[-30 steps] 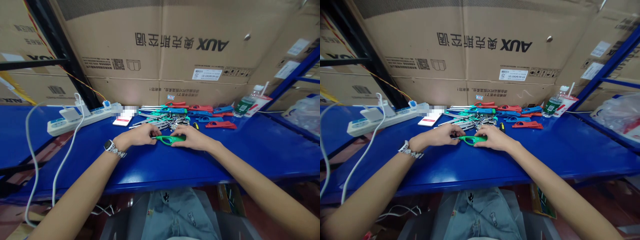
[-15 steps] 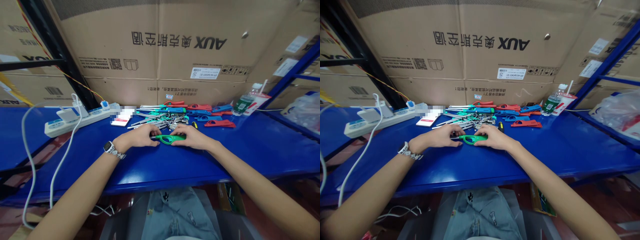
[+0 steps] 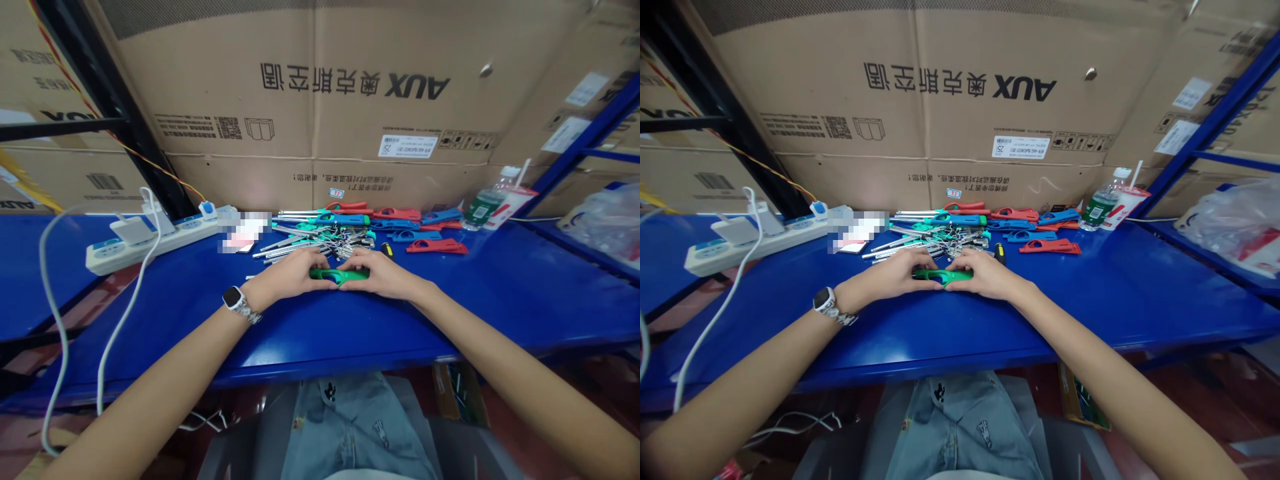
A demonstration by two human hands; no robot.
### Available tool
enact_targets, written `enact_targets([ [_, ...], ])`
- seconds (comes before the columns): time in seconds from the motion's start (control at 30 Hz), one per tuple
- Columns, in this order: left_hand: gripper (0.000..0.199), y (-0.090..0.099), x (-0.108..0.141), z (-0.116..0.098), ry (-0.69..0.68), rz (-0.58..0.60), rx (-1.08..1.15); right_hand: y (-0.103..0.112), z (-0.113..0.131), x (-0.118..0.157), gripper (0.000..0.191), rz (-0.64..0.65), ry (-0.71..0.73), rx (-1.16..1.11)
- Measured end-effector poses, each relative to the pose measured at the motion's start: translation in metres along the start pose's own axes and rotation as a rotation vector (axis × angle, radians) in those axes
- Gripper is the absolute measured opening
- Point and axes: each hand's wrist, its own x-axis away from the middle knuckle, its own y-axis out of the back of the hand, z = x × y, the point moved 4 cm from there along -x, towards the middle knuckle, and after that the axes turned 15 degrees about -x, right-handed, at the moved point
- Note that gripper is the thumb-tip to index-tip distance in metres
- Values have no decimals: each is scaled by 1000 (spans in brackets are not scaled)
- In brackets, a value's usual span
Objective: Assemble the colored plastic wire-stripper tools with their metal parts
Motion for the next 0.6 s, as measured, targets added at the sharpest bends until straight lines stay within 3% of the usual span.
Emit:
enact_targets([
  [0.37,39,0,5,2,-60,-10,-81,-5,-2,7,36,-13,50,17],
  [0.6,40,-1,6,0,-82,-17,-70,-13,4,7,28,-54,86,188],
])
